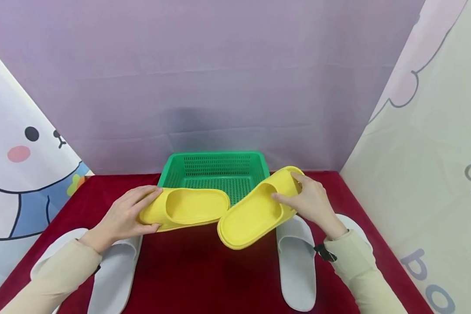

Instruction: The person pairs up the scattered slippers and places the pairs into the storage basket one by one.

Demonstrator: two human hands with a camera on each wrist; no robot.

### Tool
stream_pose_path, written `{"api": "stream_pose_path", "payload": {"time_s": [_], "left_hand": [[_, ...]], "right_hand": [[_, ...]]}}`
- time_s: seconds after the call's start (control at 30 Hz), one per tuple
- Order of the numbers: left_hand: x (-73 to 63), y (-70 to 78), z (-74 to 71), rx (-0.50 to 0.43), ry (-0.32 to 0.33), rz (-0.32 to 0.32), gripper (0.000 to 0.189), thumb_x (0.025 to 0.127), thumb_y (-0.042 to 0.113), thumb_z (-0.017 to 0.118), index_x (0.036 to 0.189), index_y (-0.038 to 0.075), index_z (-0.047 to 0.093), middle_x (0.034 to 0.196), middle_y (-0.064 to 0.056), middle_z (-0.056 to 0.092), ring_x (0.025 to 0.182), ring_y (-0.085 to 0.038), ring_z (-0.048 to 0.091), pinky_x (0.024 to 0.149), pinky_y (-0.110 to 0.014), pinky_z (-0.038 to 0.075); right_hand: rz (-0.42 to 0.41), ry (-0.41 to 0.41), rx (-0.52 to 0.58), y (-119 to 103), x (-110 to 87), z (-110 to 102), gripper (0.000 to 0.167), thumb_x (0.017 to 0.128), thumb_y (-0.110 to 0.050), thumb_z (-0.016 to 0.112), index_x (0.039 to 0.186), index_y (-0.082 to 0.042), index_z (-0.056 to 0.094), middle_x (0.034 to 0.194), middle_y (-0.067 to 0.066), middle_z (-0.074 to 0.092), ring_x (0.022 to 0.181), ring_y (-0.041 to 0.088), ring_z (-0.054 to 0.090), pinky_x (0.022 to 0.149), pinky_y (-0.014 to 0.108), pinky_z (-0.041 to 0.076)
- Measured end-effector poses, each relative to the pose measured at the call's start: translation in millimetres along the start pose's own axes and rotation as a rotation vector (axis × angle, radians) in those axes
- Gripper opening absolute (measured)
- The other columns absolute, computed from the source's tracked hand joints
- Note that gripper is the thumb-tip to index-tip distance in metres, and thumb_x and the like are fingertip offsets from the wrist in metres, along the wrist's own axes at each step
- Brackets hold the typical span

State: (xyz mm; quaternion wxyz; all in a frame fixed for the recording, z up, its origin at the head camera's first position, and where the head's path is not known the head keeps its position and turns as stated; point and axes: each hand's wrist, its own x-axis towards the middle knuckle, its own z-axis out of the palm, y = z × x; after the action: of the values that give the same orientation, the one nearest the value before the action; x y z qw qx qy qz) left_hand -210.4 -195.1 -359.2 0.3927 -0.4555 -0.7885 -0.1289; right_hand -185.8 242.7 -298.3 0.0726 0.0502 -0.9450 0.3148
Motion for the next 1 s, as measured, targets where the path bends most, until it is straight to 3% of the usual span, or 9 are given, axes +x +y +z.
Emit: {"api": "stream_pose_path", "payload": {"time_s": [0.2, 0.47, 0.7, 1.0], "left_hand": [[2.3, -3.8, 0.7, 0.005, 0.01, -0.009, 0.063, 0.082, 0.052, 0.049, 0.121, 0.003, 0.058, 0.113, -0.014, 0.06, 0.103, -0.032, 0.055, 0.085, -0.049, 0.046], [4.6, -6.7, 6.4, 0.028, 0.016, -0.018, 0.063, 0.081, 0.053, 0.05, 0.12, 0.004, 0.059, 0.113, -0.014, 0.059, 0.103, -0.032, 0.055, 0.087, -0.048, 0.046], [8.5, -5.4, 8.6, 0.019, -0.031, -0.045, 0.064, 0.082, 0.054, 0.048, 0.122, 0.005, 0.057, 0.116, -0.014, 0.057, 0.107, -0.032, 0.053, 0.09, -0.049, 0.046], [15.2, -3.1, 14.1, 0.029, -0.01, -0.034, 0.064, 0.082, 0.054, 0.049, 0.12, 0.004, 0.058, 0.115, -0.014, 0.058, 0.105, -0.032, 0.054, 0.089, -0.048, 0.046]], "right_hand": [[0.035, 0.107, 0.044, -3, 6.7, 4, 0.089, 0.072, -0.055, 0.068, 0.136, 0.0, 0.041, 0.113, 0.022, 0.058, 0.095, 0.029, 0.055, 0.07, 0.028, 0.048], [0.097, 0.259, 0.102, -12, 9.6, 15, 0.09, 0.07, -0.055, 0.07, 0.137, -0.002, 0.041, 0.117, 0.022, 0.055, 0.097, 0.031, 0.052, 0.073, 0.031, 0.044], [0.043, 0.382, 0.084, -16, 15.8, 30, 0.078, 0.069, -0.052, 0.072, 0.128, -0.006, 0.051, 0.106, 0.017, 0.06, 0.086, 0.029, 0.053, 0.069, 0.032, 0.043], [0.017, 0.438, 0.114, -21, 20.5, 44, 0.084, 0.069, -0.048, 0.074, 0.133, -0.002, 0.046, 0.123, 0.019, 0.056, 0.098, 0.033, 0.054, 0.082, 0.045, 0.046]]}}
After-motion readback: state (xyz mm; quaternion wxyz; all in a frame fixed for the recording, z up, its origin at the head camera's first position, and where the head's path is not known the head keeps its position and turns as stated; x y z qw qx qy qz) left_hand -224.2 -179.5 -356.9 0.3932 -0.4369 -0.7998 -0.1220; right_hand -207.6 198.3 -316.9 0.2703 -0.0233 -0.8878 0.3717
